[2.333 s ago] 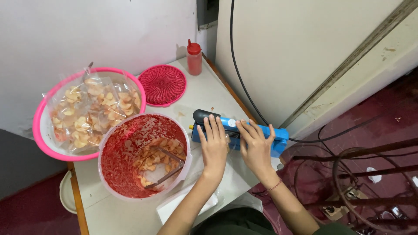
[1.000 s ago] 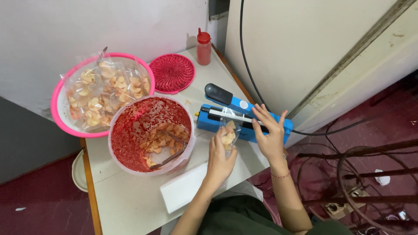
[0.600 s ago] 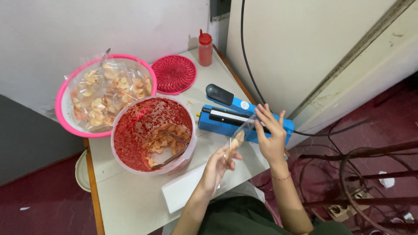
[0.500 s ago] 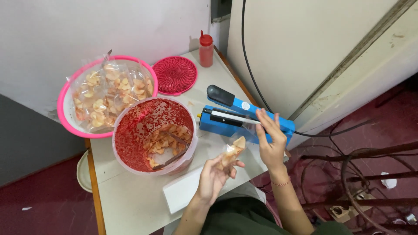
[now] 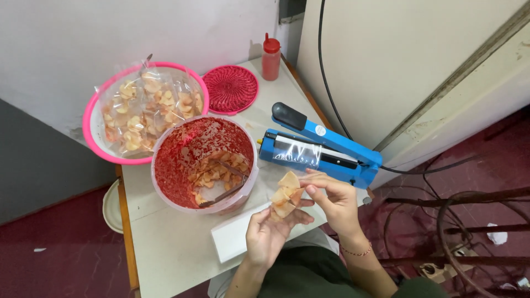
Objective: Packaging chips into small plastic bags using tongs and sealing them with a heat sealer.
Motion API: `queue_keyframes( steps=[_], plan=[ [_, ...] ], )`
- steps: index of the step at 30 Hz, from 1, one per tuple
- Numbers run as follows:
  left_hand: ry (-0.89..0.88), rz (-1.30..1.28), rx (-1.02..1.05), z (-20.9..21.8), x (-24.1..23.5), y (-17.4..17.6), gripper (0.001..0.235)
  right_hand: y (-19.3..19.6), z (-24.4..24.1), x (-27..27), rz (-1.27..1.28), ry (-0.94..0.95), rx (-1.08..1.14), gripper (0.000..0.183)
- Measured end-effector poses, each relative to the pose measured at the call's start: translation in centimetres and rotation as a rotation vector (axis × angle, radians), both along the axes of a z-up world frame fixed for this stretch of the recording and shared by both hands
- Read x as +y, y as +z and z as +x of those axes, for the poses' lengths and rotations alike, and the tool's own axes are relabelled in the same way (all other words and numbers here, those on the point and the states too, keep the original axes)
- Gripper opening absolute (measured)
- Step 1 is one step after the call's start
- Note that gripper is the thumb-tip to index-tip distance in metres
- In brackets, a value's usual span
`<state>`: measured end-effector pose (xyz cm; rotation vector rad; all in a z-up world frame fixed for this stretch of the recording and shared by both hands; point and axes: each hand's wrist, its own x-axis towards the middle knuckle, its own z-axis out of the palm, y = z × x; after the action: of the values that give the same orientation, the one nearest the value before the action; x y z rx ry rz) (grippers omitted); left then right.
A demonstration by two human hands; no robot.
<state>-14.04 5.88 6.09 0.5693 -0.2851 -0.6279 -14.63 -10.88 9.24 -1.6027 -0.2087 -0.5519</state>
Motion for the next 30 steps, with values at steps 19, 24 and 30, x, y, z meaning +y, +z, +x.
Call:
queue_keyframes(
  steps=[19, 24, 30],
  plan=[
    [0.725, 0.644, -0.149, -1.4, 5.1, 1.3, 0.028, 0.3, 0.5, 4.2, -0.034, 0.183, 0.184, 0.056],
    [0.753, 0.774, -0.087, -1.5, 7.0, 0.2, 0.038, 0.6, 1.3, 5.8, -0.032, 0.185, 0.013, 0.083],
    [0.819, 0.819, -0.645, 2.3, 11.6, 8.4, 0.027, 5.7, 7.6, 5.3, -0.463, 0.133, -0.336, 0.061]
  ],
)
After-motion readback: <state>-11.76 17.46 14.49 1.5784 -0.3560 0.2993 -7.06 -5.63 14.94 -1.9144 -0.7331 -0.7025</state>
